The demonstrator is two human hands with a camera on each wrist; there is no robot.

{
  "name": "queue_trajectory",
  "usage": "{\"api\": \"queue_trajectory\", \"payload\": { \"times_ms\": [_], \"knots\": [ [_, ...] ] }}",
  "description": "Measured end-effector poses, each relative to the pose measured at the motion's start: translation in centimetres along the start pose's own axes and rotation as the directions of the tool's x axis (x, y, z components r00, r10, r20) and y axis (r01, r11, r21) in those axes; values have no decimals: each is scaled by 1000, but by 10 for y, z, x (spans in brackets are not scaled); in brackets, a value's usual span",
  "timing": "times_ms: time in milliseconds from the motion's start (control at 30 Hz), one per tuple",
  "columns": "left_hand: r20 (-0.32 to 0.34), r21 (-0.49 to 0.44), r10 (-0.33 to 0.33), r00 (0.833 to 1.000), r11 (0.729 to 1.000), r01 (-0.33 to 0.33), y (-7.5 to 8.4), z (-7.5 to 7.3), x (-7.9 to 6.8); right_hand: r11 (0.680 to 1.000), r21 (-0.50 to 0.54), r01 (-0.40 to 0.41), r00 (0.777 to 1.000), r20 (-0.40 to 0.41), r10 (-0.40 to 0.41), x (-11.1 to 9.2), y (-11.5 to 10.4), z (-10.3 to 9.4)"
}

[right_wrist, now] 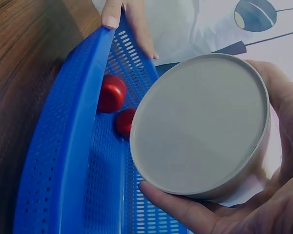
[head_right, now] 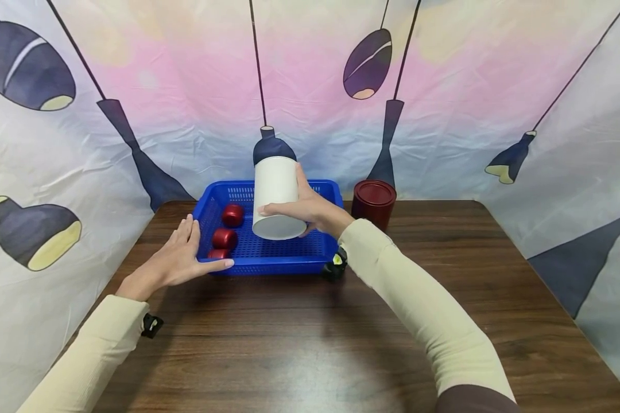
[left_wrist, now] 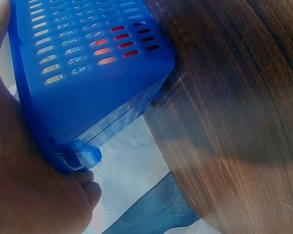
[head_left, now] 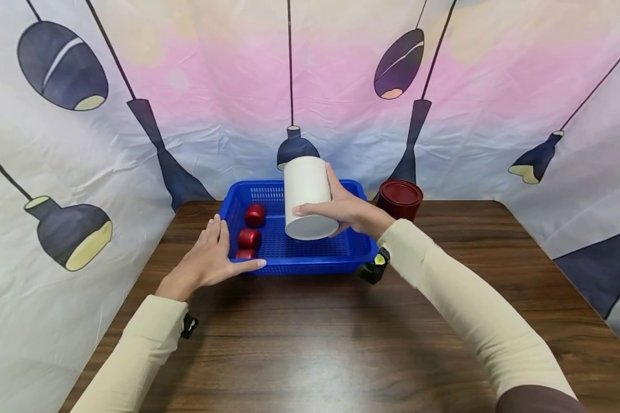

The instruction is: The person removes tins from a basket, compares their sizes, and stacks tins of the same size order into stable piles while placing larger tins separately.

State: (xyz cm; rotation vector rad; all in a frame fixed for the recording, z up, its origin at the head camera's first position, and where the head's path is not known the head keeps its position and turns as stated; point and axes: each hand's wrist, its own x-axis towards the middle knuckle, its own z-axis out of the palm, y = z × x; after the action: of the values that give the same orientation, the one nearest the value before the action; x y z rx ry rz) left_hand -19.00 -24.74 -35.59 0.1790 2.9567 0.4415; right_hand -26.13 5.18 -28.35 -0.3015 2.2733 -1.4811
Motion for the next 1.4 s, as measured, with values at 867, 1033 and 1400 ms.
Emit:
{"api": "queue_trajectory", "payload": {
  "times_ms": [867,1033,1400],
  "knots": [
    [-4,6,11,1000,1000,-11,-2,1,0,998,51,27,1000,-15,-26,-50,24,-55],
    [-8,10,13,1000,1000,-13,-2,0,-1,998,50,24,1000,-13,-23,-58,32,-61],
    [-13,9,23,1000,1000,-23,0,1,-1,998,54,13,1000,-9,-12,-79,51,-76]
  ]
}}
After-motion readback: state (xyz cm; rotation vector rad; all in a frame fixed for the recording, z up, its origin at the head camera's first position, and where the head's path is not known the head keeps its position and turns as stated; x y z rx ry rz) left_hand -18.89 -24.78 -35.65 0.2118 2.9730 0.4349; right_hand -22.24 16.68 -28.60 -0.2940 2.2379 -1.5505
